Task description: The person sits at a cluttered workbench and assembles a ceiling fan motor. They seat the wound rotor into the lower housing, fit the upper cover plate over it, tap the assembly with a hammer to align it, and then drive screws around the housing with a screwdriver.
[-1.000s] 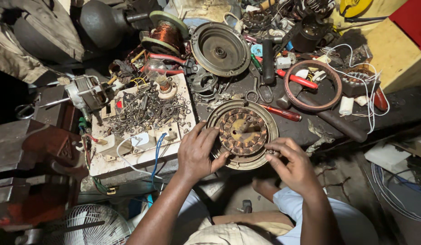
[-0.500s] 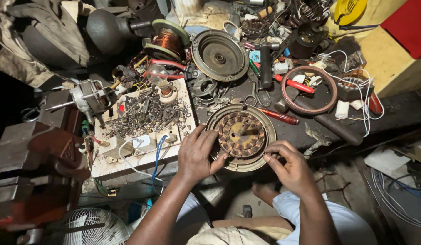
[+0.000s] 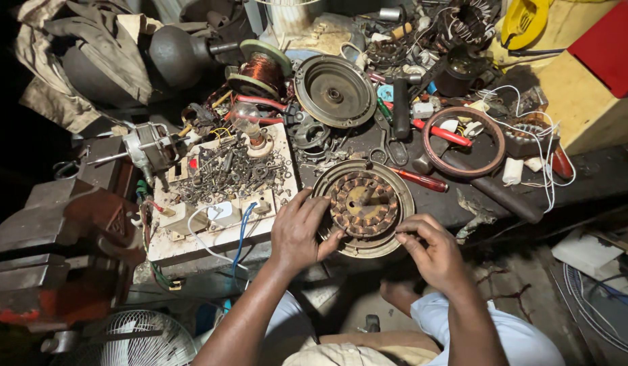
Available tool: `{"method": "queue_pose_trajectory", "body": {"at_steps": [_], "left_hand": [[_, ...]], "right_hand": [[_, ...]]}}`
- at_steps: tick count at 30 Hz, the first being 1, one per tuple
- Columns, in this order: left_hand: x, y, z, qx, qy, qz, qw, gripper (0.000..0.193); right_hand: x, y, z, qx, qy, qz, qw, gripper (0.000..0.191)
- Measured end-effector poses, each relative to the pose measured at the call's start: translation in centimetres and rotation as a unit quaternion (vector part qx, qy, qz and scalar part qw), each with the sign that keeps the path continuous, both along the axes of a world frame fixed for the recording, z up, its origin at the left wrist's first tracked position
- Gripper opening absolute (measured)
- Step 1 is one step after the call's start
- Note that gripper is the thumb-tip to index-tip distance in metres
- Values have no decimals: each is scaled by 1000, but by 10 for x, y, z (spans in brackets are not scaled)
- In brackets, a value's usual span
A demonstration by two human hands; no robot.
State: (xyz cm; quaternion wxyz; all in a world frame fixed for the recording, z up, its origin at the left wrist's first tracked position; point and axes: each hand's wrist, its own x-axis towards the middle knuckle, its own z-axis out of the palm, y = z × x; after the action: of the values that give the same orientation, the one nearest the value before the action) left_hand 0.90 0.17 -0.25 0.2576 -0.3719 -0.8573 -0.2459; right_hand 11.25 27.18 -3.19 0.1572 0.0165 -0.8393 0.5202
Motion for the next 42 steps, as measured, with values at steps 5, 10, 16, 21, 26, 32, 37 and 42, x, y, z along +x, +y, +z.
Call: {"method": "queue_pose_trajectory", "body": {"at_steps": [5, 10, 16, 21, 26, 32, 37, 42], "left_hand": [[1, 2, 0, -6, 2, 1, 1000, 63], [2, 4, -1, -5, 8, -3, 1000, 62], [7, 7, 6, -8, 4, -1, 1000, 62], [6, 11, 27, -20, 12, -10, 1000, 62], [-38, 29, 55, 23, -143, -53, 988, 34], [-110, 81, 63, -103, -175, -249, 947, 25], [-121, 95, 44, -92, -291, -269, 913, 26], [-130, 98, 30, -49, -374, -244, 894, 26]], "right_hand": [[1, 3, 5, 9, 44, 35, 998, 14], [5, 7, 7, -7, 38, 44, 998, 13], [4, 0, 4, -33, 45, -6, 998, 10], [4, -6, 2, -38, 56, -41, 997, 12], [6, -4, 1, -48, 43, -46, 997, 13], [5, -2, -1, -50, 69, -31, 996, 12], [4, 2, -2, -63, 98, -14, 993, 11], [2, 4, -5, -69, 50, -29, 996, 13]]}}
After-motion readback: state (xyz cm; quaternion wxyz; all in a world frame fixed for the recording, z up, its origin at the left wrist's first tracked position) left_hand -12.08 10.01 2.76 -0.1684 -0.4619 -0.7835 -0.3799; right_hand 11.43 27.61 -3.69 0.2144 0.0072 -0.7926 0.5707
